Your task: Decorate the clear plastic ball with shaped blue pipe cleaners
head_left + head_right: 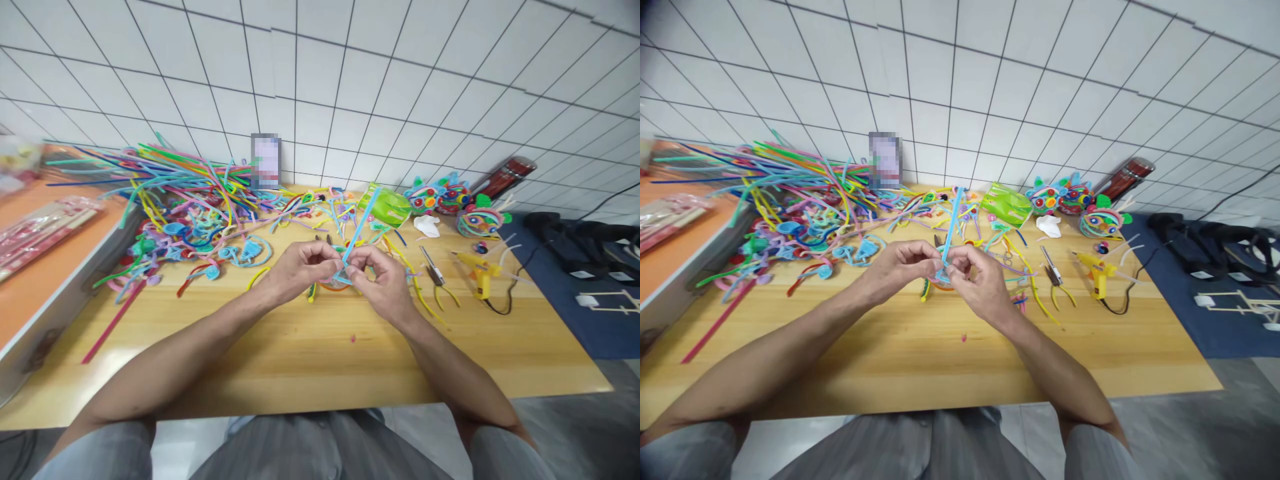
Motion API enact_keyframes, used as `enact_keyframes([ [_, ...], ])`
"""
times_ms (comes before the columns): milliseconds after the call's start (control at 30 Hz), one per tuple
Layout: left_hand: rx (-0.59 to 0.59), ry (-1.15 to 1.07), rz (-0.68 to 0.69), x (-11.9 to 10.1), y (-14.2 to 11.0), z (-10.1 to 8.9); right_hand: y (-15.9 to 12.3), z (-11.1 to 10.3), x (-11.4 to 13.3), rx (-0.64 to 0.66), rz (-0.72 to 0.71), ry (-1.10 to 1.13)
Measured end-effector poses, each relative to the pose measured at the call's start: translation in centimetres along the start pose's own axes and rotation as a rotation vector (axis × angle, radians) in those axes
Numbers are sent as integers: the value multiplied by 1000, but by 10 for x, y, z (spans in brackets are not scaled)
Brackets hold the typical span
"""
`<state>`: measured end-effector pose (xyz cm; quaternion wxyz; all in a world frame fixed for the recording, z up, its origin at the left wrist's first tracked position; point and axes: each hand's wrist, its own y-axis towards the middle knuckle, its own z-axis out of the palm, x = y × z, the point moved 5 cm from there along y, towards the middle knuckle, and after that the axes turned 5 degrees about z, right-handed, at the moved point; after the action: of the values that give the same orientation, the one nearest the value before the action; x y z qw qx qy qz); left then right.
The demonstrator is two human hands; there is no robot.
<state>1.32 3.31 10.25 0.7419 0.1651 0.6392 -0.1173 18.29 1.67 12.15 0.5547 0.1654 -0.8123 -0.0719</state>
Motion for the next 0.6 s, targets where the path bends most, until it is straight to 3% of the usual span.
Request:
enact_keyframes([
  [300,0,156,86,8,-3,4,2,-3,-7,-5,-1,159],
  [400,-41,135,71,9,-3,5,2,-5,-3,-57,-70,75],
  [600,-138,-27,0,6,-1,0,-7,-5,12,-152,-340,-245],
])
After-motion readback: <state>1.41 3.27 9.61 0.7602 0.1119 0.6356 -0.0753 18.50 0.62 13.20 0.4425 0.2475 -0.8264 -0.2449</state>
